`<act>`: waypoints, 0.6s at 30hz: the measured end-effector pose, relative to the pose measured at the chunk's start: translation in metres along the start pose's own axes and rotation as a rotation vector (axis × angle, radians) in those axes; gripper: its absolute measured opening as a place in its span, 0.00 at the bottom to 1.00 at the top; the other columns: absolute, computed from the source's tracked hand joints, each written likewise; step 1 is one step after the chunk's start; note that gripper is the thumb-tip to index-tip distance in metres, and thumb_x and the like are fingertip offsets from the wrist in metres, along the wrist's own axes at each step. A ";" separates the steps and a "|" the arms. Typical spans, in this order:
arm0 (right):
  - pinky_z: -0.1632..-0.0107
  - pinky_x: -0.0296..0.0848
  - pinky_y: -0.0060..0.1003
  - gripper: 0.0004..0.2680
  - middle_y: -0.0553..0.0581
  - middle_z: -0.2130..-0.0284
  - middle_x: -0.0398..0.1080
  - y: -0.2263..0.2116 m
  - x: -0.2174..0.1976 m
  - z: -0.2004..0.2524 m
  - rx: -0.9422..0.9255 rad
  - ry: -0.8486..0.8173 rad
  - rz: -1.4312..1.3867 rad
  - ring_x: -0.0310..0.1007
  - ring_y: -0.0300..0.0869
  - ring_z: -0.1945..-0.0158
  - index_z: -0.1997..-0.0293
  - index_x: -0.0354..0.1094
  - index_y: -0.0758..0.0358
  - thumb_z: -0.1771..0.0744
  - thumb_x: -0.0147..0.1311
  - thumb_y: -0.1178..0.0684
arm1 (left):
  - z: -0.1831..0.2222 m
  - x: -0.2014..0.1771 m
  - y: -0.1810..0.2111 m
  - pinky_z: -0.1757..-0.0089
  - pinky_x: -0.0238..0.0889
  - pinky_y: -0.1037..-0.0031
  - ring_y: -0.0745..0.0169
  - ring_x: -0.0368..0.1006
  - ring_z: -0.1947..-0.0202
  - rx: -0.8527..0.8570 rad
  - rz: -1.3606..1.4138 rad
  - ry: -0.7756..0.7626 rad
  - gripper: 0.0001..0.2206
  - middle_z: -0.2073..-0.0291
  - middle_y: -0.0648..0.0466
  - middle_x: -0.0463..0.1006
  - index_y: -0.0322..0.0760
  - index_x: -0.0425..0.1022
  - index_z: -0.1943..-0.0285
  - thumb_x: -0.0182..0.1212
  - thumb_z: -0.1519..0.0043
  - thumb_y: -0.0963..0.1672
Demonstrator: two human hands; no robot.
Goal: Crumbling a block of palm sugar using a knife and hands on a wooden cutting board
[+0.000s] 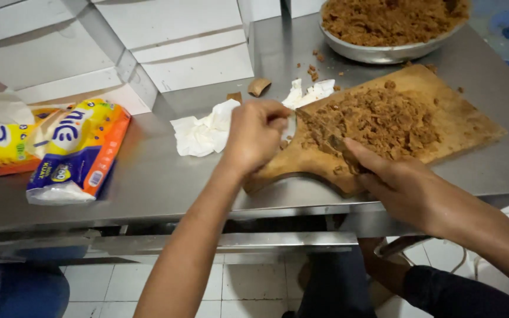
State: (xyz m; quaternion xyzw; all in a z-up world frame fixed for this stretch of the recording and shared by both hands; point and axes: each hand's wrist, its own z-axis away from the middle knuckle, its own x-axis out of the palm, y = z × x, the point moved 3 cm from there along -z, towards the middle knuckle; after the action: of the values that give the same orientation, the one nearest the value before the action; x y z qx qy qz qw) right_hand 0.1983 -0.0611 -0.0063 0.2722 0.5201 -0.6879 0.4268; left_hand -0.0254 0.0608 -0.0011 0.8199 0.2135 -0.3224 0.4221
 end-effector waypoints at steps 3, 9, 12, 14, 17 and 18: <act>0.37 0.62 0.36 0.27 0.38 0.24 0.48 0.000 -0.001 0.009 -0.090 -0.007 -0.102 0.59 0.38 0.28 0.20 0.39 0.32 0.31 0.42 0.48 | -0.008 0.002 -0.034 0.62 0.69 0.72 0.65 0.82 0.66 -0.051 -0.058 -0.006 0.10 0.72 0.57 0.87 0.42 0.86 0.67 0.60 0.51 0.39; 0.40 0.60 0.34 0.27 0.34 0.25 0.51 -0.003 -0.009 0.018 -0.006 -0.009 -0.150 0.66 0.38 0.34 0.21 0.39 0.29 0.32 0.44 0.48 | -0.012 0.018 -0.060 0.63 0.66 0.72 0.60 0.78 0.69 -0.067 -0.132 -0.241 0.15 0.74 0.54 0.83 0.44 0.86 0.55 0.62 0.51 0.42; 0.58 0.70 0.37 0.29 0.30 0.27 0.54 0.005 -0.009 0.019 0.105 -0.024 -0.098 0.74 0.45 0.63 0.20 0.36 0.18 0.32 0.45 0.46 | -0.014 0.014 -0.040 0.65 0.65 0.74 0.64 0.78 0.72 -0.019 -0.106 -0.330 0.16 0.76 0.56 0.83 0.47 0.86 0.51 0.65 0.48 0.41; 0.67 0.69 0.37 0.30 0.32 0.27 0.54 0.018 -0.005 0.013 0.026 0.017 -0.061 0.66 0.47 0.81 0.21 0.37 0.19 0.32 0.46 0.46 | -0.013 0.014 -0.033 0.65 0.66 0.77 0.71 0.81 0.70 -0.045 -0.071 -0.394 0.14 0.74 0.57 0.86 0.48 0.86 0.50 0.70 0.46 0.42; 0.55 0.73 0.31 0.30 0.34 0.26 0.52 0.036 0.000 0.004 -0.040 0.055 -0.056 0.88 0.38 0.57 0.21 0.40 0.21 0.33 0.47 0.45 | -0.013 0.015 -0.029 0.66 0.63 0.62 0.48 0.77 0.71 0.230 -0.149 -0.340 0.10 0.76 0.52 0.81 0.41 0.82 0.71 0.54 0.52 0.38; 0.46 0.65 0.29 0.29 0.36 0.26 0.54 0.040 0.002 0.002 -0.118 0.084 -0.096 0.74 0.34 0.42 0.21 0.43 0.25 0.34 0.48 0.45 | -0.015 0.013 -0.028 0.67 0.66 0.64 0.51 0.78 0.72 0.174 -0.125 -0.335 0.10 0.77 0.53 0.82 0.40 0.82 0.72 0.53 0.54 0.38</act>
State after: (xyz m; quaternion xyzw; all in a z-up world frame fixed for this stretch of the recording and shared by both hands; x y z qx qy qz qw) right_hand 0.2322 -0.0673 -0.0263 0.2498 0.5895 -0.6639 0.3864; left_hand -0.0282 0.0894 -0.0198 0.7734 0.1622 -0.4969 0.3586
